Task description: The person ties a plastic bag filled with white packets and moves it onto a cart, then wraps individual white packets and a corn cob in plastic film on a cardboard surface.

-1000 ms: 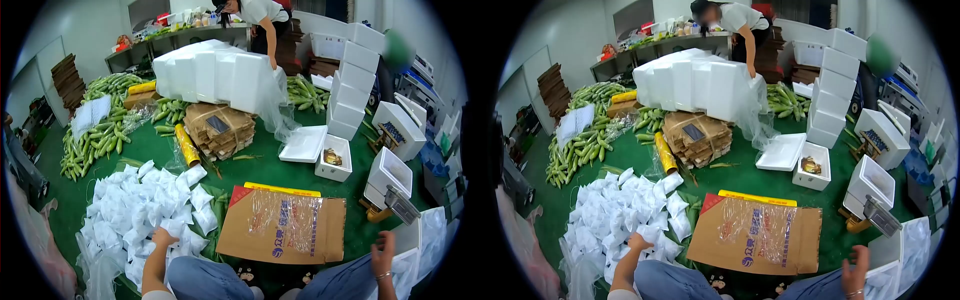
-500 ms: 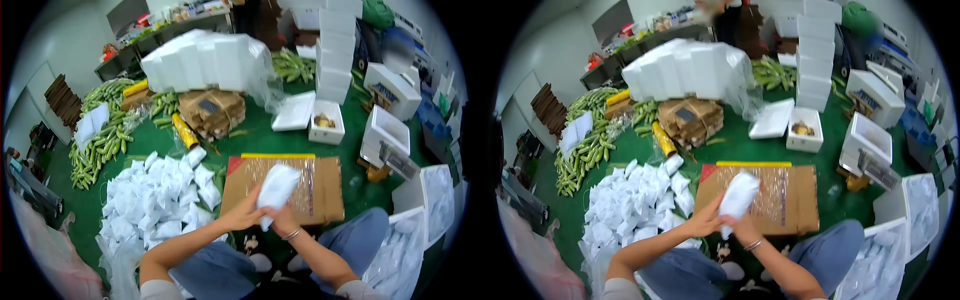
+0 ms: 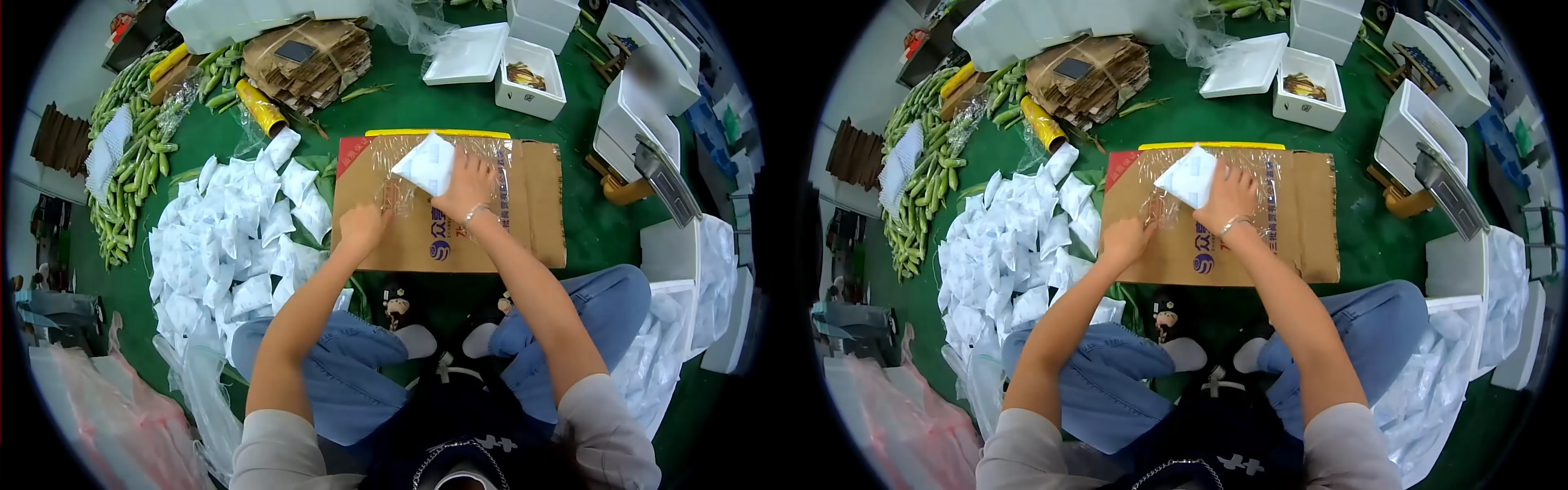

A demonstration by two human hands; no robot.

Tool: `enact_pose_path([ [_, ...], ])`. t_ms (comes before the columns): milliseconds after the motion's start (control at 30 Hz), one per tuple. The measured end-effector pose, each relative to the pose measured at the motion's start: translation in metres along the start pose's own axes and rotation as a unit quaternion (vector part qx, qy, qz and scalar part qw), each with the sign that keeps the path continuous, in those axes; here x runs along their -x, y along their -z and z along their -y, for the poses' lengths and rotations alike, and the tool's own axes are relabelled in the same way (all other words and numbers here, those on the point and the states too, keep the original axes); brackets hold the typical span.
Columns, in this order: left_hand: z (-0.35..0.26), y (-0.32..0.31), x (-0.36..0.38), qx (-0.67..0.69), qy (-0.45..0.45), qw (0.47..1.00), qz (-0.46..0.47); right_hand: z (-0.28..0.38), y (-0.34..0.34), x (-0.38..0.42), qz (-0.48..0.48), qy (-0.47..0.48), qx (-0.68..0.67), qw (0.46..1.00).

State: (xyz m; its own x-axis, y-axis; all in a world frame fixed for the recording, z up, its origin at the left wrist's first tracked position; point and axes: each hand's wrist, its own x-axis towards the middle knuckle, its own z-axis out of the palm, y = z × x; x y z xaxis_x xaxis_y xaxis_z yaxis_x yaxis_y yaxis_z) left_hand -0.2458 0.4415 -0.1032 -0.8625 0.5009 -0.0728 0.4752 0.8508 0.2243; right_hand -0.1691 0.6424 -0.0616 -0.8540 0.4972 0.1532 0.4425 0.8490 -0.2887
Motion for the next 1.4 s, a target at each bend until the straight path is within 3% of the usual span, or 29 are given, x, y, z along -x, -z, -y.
enact_pose_path([
  [67,0.01,-0.013,-0.015,0.021,-0.015,0.994,0.106,-0.004,-0.016,-0.009,0.012,0.014,0.011,1.0],
  [100,0.012,0.0,-0.015,0.021,-0.014,0.994,0.108,-0.005,-0.02,-0.01,0.021,0.027,0.02,0.999],
  [133,0.019,0.017,-0.015,0.281,0.092,0.94,0.172,-0.012,-0.024,-0.004,0.024,0.026,0.02,0.999],
  [167,0.023,0.039,-0.018,0.518,0.19,0.805,0.218,-0.023,-0.025,0.003,0.028,0.07,-0.007,0.997],
  [233,0.035,0.076,-0.031,0.727,0.156,0.629,0.227,-0.028,-0.024,0.012,0.032,0.113,-0.035,0.992],
  [300,0.011,0.074,-0.03,0.729,0.13,0.633,0.225,-0.027,-0.012,0.021,0.119,0.145,-0.031,0.982],
  [367,-0.023,0.054,-0.033,0.594,-0.045,0.783,0.181,-0.027,-0.014,0.014,0.116,0.149,-0.034,0.981],
  [400,-0.028,0.039,-0.039,0.593,-0.05,0.783,0.184,-0.029,-0.015,0.004,0.162,0.143,-0.053,0.975],
  [433,-0.031,0.024,-0.045,0.43,-0.218,0.873,0.072,-0.032,-0.014,-0.007,0.208,0.137,-0.072,0.966],
  [467,-0.035,0.014,-0.05,0.238,-0.37,0.897,-0.048,-0.038,-0.013,-0.021,0.229,0.135,-0.103,0.958],
  [500,-0.044,0.021,-0.052,0.238,-0.378,0.893,-0.049,-0.043,-0.004,-0.032,0.223,0.13,-0.102,0.961],
  [567,-0.053,0.036,-0.055,0.098,-0.458,0.881,-0.059,-0.052,0.011,-0.045,0.336,0.12,-0.304,0.883],
  [600,-0.052,0.033,-0.061,0.099,-0.461,0.88,-0.057,-0.054,-0.001,-0.035,0.235,0.109,-0.349,0.901],
  [633,-0.051,0.031,-0.07,0.065,-0.473,0.878,-0.043,-0.053,-0.013,-0.017,0.233,0.107,-0.348,0.902],
  [700,-0.053,0.034,-0.09,0.032,-0.489,0.871,-0.043,-0.034,-0.019,0.03,-0.056,-0.1,-0.464,0.878],
  [733,-0.054,0.035,-0.095,0.023,-0.5,0.864,-0.046,-0.021,-0.022,0.059,-0.1,-0.111,-0.238,0.96],
  [767,-0.054,0.033,-0.096,0.014,-0.513,0.857,-0.043,-0.013,-0.024,0.083,-0.135,-0.123,0.0,0.983],
  [833,-0.055,0.035,-0.102,0.023,-0.527,0.848,-0.046,-0.053,-0.034,0.098,-0.136,0.008,0.002,0.991],
  [900,-0.053,0.043,-0.105,0.028,-0.537,0.841,-0.054,-0.085,-0.016,0.095,-0.172,-0.087,-0.124,0.973],
  [933,-0.055,0.047,-0.1,0.023,-0.517,0.855,-0.025,-0.091,0.009,0.084,-0.183,-0.097,-0.1,0.973],
  [1000,-0.065,0.055,-0.087,0.023,-0.498,0.867,0.003,-0.096,0.053,0.045,-0.157,-0.144,-0.274,0.938],
  [1067,-0.073,0.066,-0.068,0.052,-0.48,0.876,0.009,-0.095,0.081,-0.005,0.009,-0.2,-0.35,0.915],
  [1133,-0.087,0.086,-0.051,0.098,-0.468,0.877,0.057,-0.069,0.093,-0.044,0.071,-0.193,-0.314,0.927],
  [1200,-0.09,0.093,-0.045,0.143,-0.447,0.877,0.102,-0.023,0.105,-0.039,0.117,-0.08,-0.06,0.988],
  [1233,-0.086,0.091,-0.048,0.111,-0.354,0.899,0.233,-0.015,0.081,-0.027,0.137,0.037,-0.018,0.99],
  [1267,-0.08,0.086,-0.051,0.076,-0.252,0.896,0.357,-0.007,0.09,0.002,0.178,0.085,-0.07,0.978],
  [1300,-0.07,0.077,-0.045,0.075,-0.249,0.898,0.355,-0.006,0.091,0.03,0.232,0.099,-0.128,0.959],
  [1367,-0.048,0.04,-0.024,0.333,-0.195,0.867,0.315,-0.017,0.08,0.082,0.292,0.165,-0.161,0.928],
  [1400,-0.038,0.014,-0.024,0.33,-0.146,0.86,0.362,-0.03,0.065,0.11,0.153,0.304,-0.072,0.938],
])
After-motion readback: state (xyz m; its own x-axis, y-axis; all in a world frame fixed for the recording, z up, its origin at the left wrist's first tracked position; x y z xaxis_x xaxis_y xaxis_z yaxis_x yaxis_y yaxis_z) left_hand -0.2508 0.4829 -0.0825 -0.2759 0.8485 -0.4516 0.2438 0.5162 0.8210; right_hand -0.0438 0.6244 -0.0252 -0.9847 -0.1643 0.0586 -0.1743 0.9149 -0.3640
